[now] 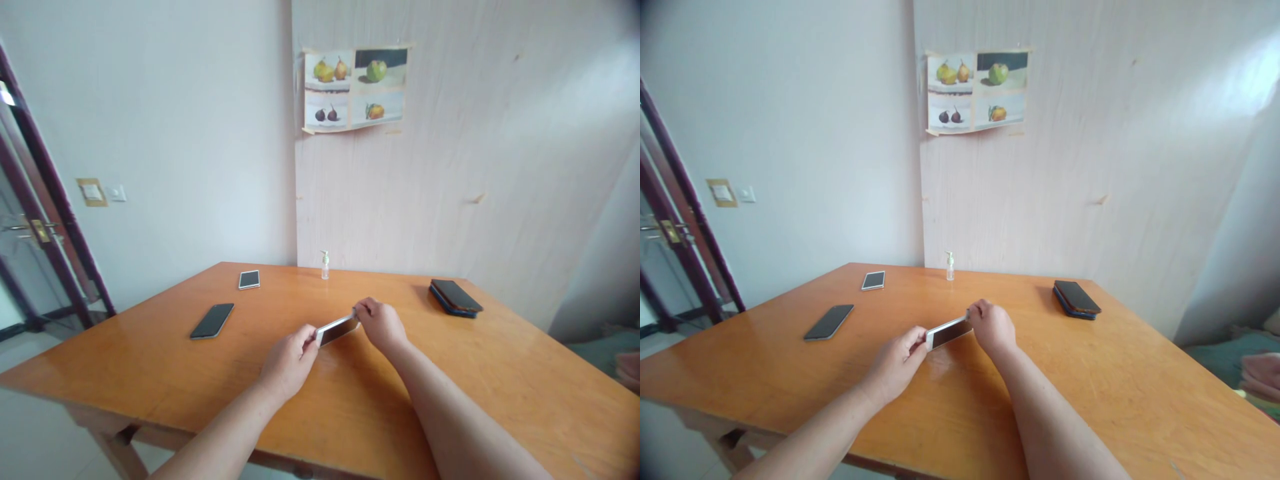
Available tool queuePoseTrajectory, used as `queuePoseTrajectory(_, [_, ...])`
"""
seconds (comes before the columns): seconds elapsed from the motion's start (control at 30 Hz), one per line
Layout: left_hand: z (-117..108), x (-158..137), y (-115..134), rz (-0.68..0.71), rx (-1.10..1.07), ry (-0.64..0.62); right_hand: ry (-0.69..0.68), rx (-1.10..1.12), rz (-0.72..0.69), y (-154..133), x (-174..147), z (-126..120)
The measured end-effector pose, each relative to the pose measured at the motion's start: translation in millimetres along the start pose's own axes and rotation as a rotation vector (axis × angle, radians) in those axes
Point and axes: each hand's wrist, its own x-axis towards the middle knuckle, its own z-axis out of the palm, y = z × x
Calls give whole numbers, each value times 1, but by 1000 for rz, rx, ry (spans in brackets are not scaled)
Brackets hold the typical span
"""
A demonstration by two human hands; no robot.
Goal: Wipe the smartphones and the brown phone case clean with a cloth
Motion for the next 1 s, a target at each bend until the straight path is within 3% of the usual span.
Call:
queuePoseTrajectory(0.07, [1, 0, 0, -12, -13, 8, 23, -12, 32, 6, 3, -3])
queuePoseTrajectory(0.17, [1, 0, 0, -12, -15, 13, 3, -9, -2, -6, -6, 3])
queuePoseTrajectory(0.37, [0, 1, -2, 24, 8, 0, -159, 96, -335, -49, -33, 23])
queuePoseTrajectory(0.47, [0, 1, -2, 23, 8, -2, -122, 64, -244, -41, -26, 21])
queuePoseTrajectory(0.63, [0, 1, -1, 8, 42, -15, -1, 46, -6, 5, 3, 5])
queuePoseTrajectory(0.8, [0, 1, -1, -10, 28, -10, 31, 46, 28, 13, 7, 3])
queuePoseTrajectory(0.9, [1, 1, -2, -6, 21, 3, -19, 64, -60, -8, -7, 12])
queuePoseTrajectory(1.0, [2, 1, -2, 7, 14, 4, -105, 111, -270, -32, -23, 21])
